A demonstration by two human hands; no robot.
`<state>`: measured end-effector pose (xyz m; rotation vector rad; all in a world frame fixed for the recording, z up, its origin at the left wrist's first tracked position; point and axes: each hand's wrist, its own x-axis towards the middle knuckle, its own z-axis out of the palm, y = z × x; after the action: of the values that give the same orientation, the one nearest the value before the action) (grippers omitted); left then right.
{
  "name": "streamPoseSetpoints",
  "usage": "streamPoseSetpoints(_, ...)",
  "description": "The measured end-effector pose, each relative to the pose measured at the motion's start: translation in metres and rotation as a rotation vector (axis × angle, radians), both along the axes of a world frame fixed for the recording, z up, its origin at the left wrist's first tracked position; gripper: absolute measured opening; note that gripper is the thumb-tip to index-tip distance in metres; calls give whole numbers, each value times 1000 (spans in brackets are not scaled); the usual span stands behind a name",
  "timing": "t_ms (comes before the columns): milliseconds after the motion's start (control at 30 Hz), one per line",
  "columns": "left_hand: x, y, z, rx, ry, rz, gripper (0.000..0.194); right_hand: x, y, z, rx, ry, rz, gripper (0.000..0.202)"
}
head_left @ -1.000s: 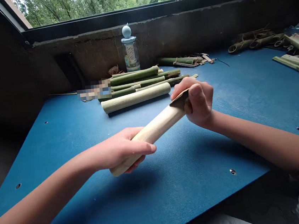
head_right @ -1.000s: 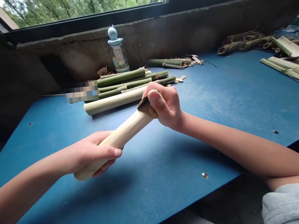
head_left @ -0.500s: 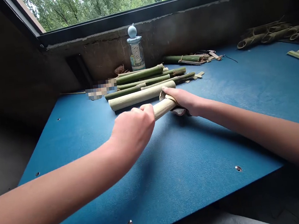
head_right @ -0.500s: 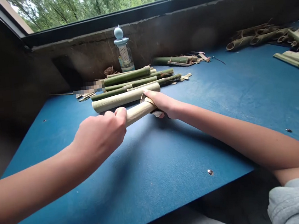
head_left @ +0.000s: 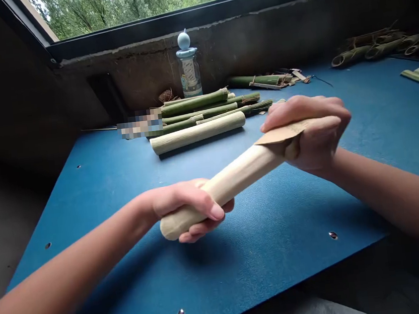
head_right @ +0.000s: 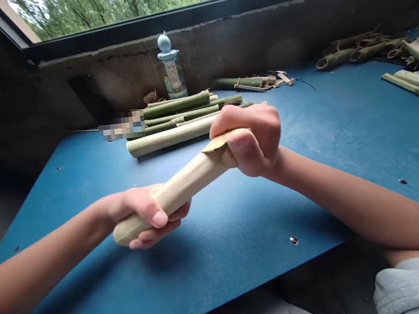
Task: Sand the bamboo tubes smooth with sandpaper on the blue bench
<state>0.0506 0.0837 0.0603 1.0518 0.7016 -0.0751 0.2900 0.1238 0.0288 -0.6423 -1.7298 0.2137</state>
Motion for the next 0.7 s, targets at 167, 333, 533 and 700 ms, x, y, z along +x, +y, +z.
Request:
streamPoseSetpoints(167,-1,-4,13,276,262,58,22,-6,5,3,-265,-49,73,68)
streamPoseSetpoints(333,15,-10,33,1053,985,-21,21,-18,15,5,-718,-113,44,66)
streamPoseSetpoints(533,32,-20,3,1433,1284,-192,19,-23,35,-18,-1175,-320,119,56)
streamPoseSetpoints(700,32,-17,11,1543,1255,-214,23,-18,27,-8,-840,-157,20,54)
